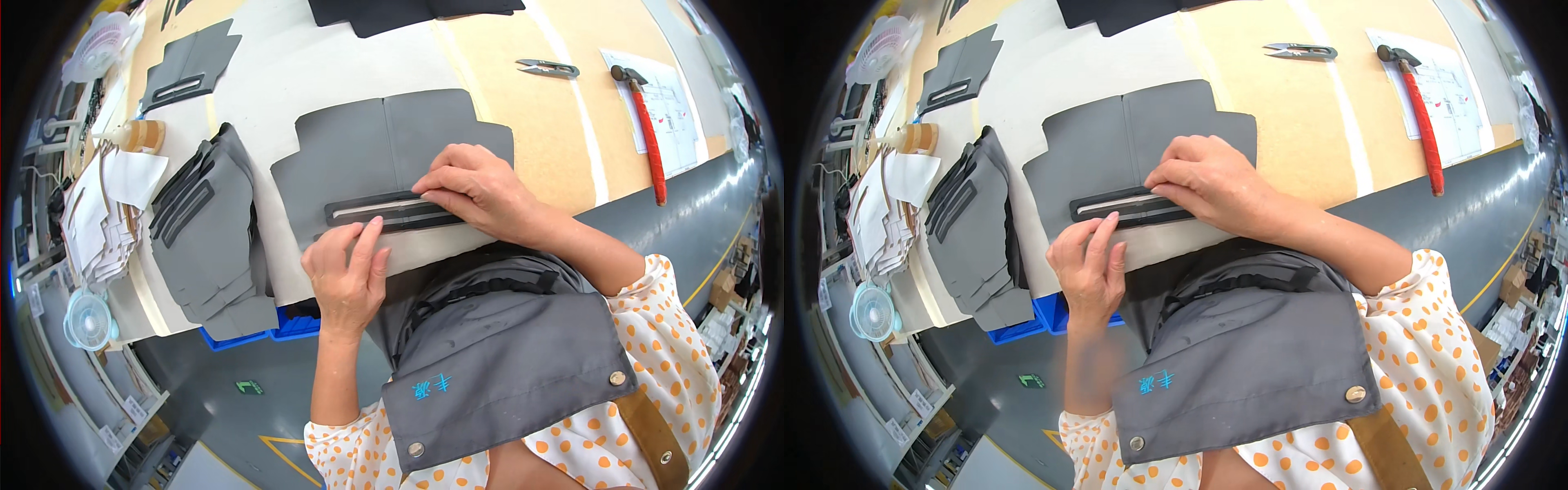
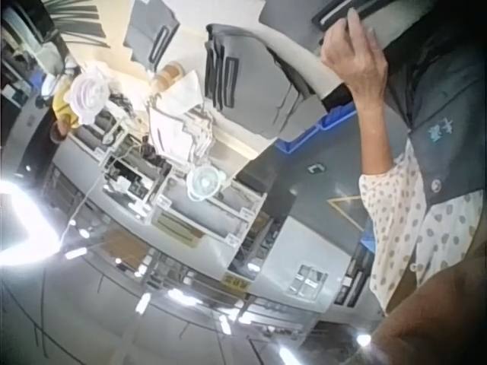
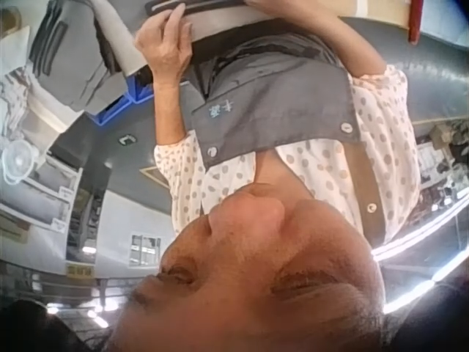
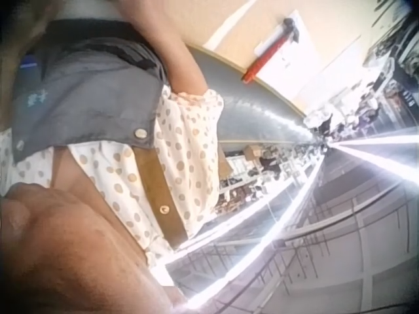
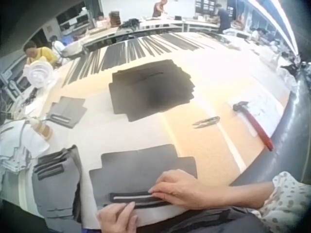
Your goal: The recorder is assembling a leather component, likely a pocket or panel, by aligning a metal or plastic frame into a cutout and securing it.
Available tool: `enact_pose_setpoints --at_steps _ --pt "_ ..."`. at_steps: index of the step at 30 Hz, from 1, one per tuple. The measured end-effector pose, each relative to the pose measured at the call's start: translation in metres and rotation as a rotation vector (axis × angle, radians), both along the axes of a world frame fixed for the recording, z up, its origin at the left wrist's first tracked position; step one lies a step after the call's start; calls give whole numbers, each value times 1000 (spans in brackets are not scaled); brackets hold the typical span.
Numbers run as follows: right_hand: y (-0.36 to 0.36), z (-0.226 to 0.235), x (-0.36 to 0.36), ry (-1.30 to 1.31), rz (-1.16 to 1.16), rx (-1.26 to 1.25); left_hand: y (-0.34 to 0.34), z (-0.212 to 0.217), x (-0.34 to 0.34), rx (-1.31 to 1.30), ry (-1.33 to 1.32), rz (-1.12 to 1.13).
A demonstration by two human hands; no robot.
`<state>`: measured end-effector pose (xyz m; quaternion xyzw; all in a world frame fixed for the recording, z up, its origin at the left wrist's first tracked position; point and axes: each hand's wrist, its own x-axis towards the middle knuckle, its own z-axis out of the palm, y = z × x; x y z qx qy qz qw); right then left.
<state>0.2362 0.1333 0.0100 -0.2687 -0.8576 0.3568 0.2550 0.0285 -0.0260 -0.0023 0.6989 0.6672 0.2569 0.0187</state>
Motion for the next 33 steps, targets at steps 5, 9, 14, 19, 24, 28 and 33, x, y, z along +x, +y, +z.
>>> enact_pose_setpoints --at_steps 5,9,14,19,24,28,33 --pt "-4 -3 -38 -38 153 50 -12 -3 -19 62 85 87" --pt "-5 -9 -58 -65 160 164 -14 -3 -23 30 70 99" --pt "-7 -10 -68 -91 168 207 -16 -11 -23 18 56 98" --pt "-5 0 -73 -162 206 218 -17 -12 -25 20 36 100" --pt "-6 1 -78 -158 226 103 -17 -14 -25 39 23 105" --pt "-11 2 -83 -153 236 95 -17 -12 -26 28 52 82" --pt "-12 -12 -80 -67 213 82 -17 -11 -26 11 74 74"
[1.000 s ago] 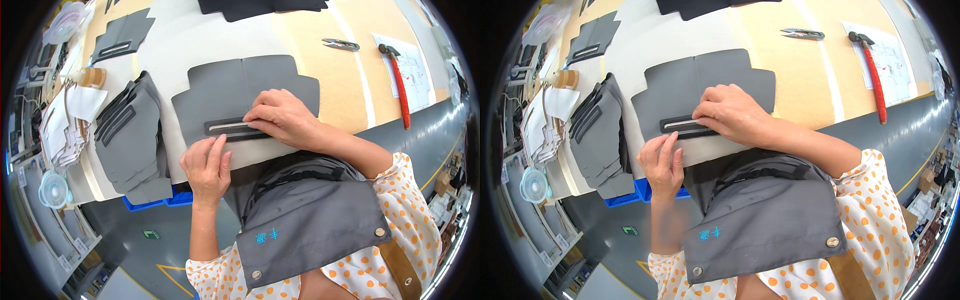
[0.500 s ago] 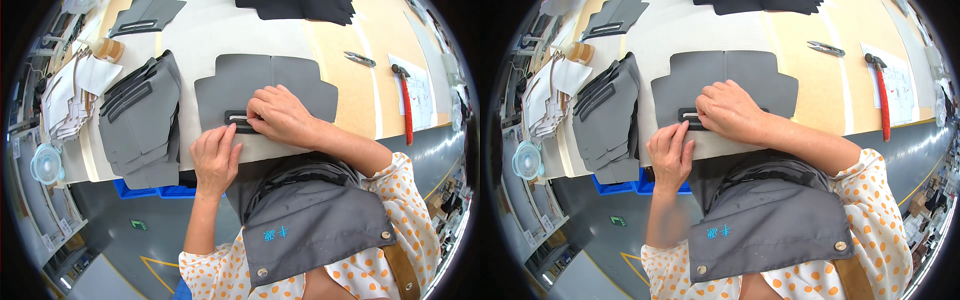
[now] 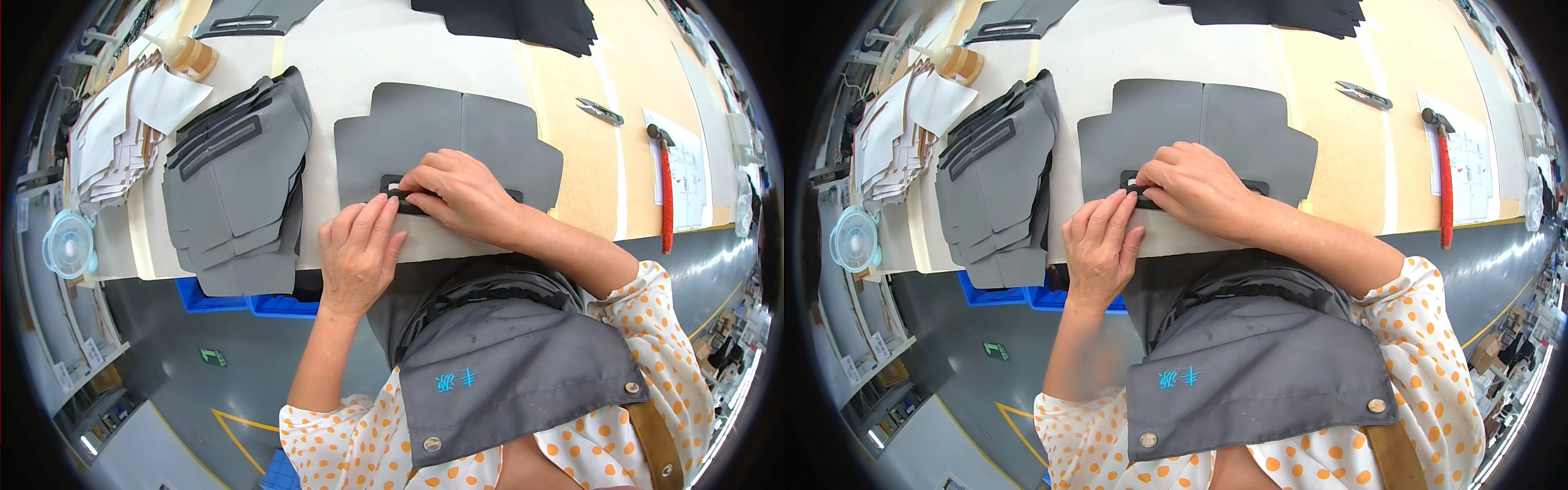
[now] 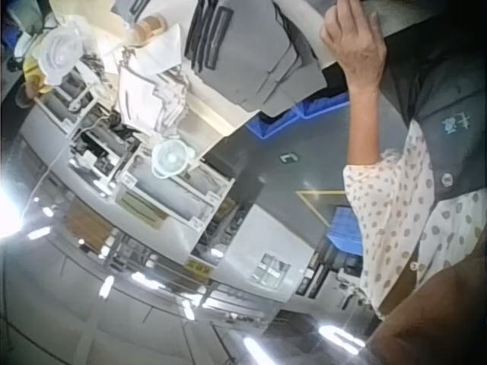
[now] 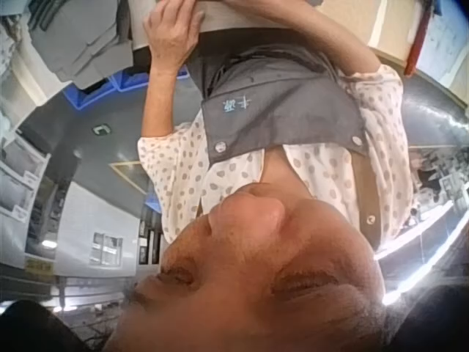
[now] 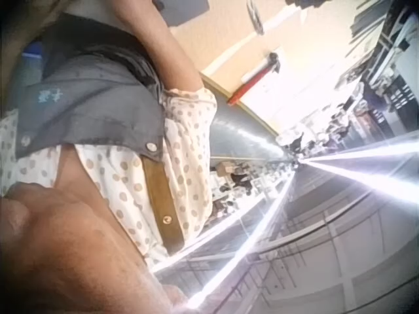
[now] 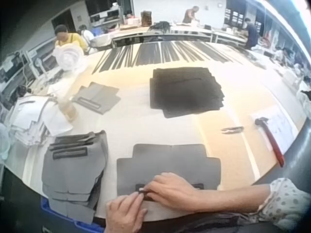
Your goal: The recorder is assembling a leather component, likely a pocket or panel, by aligning a metal or plastic frame into a cutout and securing it.
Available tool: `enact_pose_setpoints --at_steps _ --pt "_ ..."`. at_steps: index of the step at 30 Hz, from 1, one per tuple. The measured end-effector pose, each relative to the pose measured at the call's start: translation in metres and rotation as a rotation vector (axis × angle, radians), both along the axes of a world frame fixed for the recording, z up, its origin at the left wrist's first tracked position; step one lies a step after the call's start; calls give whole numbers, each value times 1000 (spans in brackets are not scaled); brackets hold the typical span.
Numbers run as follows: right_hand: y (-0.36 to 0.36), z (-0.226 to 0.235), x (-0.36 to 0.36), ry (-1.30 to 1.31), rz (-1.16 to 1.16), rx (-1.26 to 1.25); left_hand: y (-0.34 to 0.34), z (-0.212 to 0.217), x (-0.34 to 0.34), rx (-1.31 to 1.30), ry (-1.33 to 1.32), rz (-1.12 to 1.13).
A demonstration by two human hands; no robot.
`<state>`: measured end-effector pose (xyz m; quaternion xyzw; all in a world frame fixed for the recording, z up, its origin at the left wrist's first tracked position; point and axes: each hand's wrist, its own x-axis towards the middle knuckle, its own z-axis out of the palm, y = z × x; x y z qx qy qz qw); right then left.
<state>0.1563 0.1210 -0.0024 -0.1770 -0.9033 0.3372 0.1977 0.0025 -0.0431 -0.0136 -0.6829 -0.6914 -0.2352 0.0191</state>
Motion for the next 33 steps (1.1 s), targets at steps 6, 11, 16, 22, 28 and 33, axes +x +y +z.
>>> enact_pose_setpoints --at_steps 6,11,16,22,28,33 --pt "-2 -5 1 60 1 7 -1 1 -3 -16 24 -20" --pt "-1 -7 2 65 11 33 -1 0 -4 -18 -17 -13" --pt "1 -8 5 77 33 54 0 3 -5 -34 10 -21" --pt "4 -11 8 107 100 119 0 7 -5 -56 -3 -25" --pt "6 -9 9 87 143 185 0 8 -4 -76 -12 -16" --pt "11 0 6 14 109 -93 -1 8 -3 -85 -17 -7"
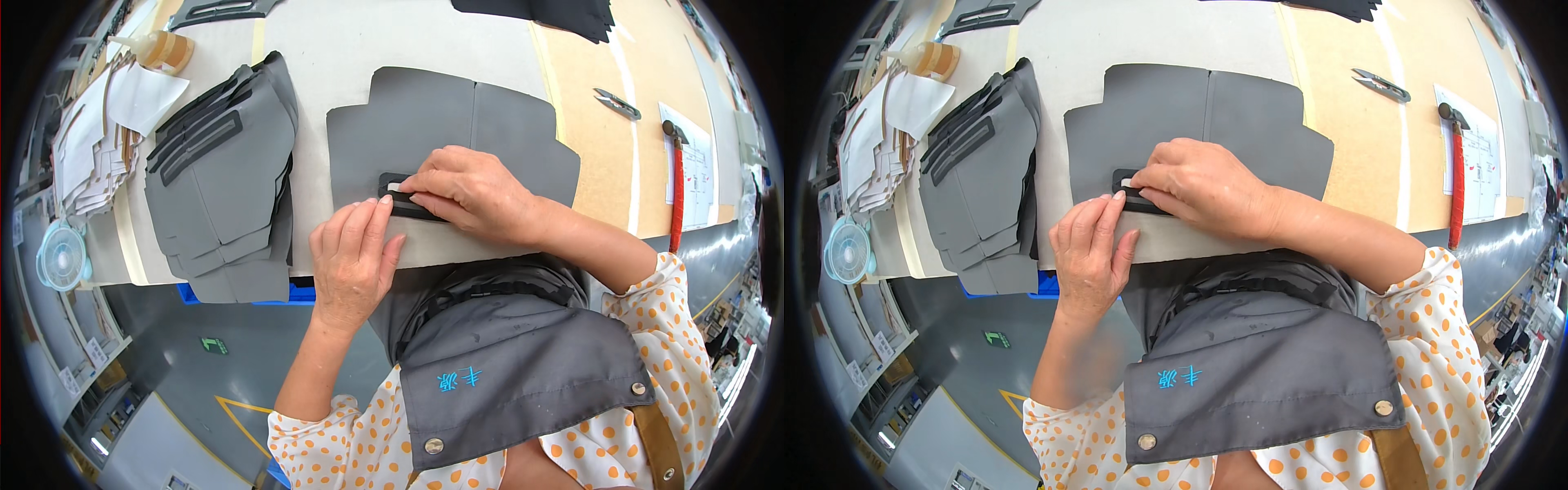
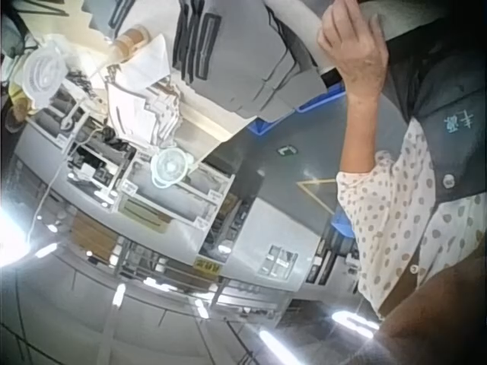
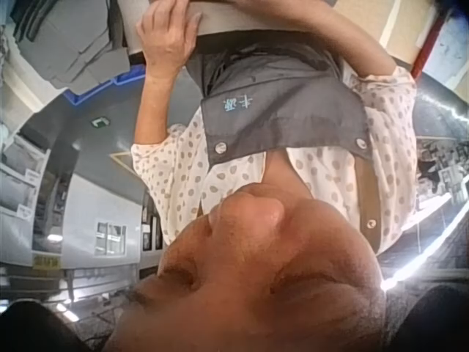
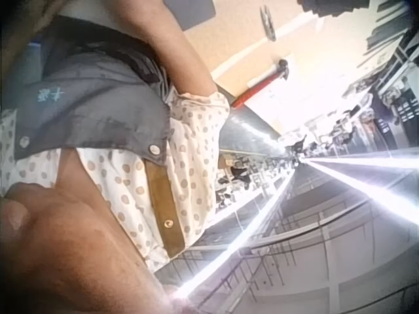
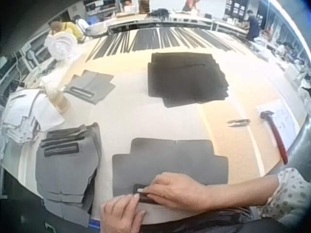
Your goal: The recorder is assembling a leather component, likely a pocket or panel, by aligning a metal or plastic frame into a cutout and securing it.
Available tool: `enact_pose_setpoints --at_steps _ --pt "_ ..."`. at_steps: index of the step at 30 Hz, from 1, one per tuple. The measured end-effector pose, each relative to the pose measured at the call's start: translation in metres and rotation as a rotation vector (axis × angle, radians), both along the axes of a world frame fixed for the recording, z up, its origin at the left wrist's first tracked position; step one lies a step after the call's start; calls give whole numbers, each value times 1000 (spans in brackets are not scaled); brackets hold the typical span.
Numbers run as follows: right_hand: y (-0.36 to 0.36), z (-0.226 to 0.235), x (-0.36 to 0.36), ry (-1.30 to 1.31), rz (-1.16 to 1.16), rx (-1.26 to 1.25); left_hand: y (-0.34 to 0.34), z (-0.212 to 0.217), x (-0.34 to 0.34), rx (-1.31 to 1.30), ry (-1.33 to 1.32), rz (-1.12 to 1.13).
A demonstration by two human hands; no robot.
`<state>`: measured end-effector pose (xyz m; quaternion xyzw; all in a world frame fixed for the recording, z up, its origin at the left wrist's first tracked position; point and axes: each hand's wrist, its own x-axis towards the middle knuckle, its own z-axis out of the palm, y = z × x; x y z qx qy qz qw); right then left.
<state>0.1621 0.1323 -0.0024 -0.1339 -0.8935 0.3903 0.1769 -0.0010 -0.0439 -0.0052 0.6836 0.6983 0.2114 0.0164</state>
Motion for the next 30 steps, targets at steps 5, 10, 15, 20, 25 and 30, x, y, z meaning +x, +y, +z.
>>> enact_pose_setpoints --at_steps 5,10,15,20,25,30 --pt "2 9 -3 -84 -3 -72 -1 -6 -3 47 -12 -12" --pt "-1 6 -1 -60 -7 -43 -1 -8 -2 59 -14 -11" --pt "-5 -4 4 47 21 207 -2 -6 0 45 -14 -2" --pt "-4 -9 5 109 47 303 -1 -4 0 24 -5 0" --pt "0 -11 7 108 91 313 0 -2 0 6 -5 -1" --pt "-1 -13 10 107 142 481 3 2 -2 -3 -26 -16"
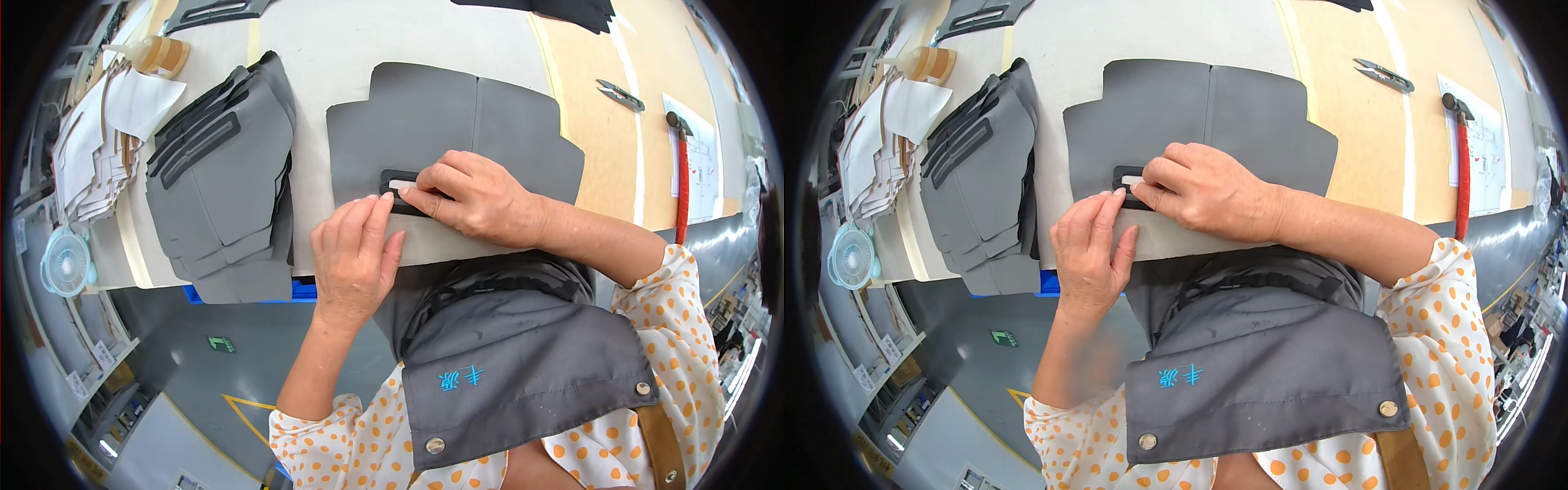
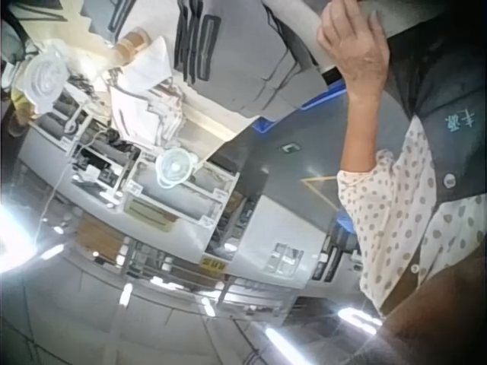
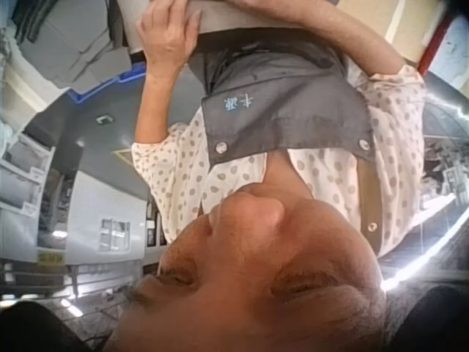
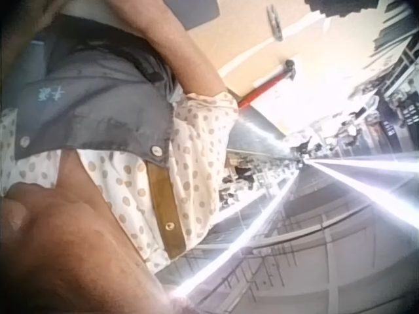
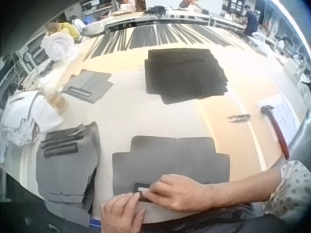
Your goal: The recorder is assembling a leather component, likely a pocket or panel, by aligning a metal or plastic frame into a cutout and securing it.
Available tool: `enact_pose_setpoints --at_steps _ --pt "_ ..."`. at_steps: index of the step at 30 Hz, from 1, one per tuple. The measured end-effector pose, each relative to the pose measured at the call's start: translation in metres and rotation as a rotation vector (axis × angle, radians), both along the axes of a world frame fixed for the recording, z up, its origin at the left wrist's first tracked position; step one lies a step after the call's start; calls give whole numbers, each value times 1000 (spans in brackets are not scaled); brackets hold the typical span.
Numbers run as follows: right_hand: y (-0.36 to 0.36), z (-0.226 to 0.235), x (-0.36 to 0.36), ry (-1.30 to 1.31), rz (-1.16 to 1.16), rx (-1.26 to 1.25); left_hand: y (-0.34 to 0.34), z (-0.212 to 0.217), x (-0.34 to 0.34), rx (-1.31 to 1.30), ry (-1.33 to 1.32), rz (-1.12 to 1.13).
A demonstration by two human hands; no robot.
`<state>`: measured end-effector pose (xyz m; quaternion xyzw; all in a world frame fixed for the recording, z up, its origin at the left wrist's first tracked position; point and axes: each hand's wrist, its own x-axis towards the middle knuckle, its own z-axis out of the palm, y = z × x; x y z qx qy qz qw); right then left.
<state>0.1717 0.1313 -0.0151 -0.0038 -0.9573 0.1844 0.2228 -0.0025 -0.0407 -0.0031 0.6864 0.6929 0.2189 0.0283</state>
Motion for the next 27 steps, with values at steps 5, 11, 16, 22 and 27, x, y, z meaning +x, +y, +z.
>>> enact_pose_setpoints --at_steps 5,11,16,22,27 --pt "-4 4 1 -25 -2 2 8 11 -3 -56 -96 2" --pt "-6 0 1 -12 -23 10 11 17 -8 -110 -54 -45" --pt "-8 -3 -1 46 -51 36 8 19 -16 -120 26 -123" --pt "-8 -2 -1 57 -51 22 8 22 -20 -127 99 -175" --pt "-8 0 0 54 -44 16 7 21 -23 -122 121 -199"
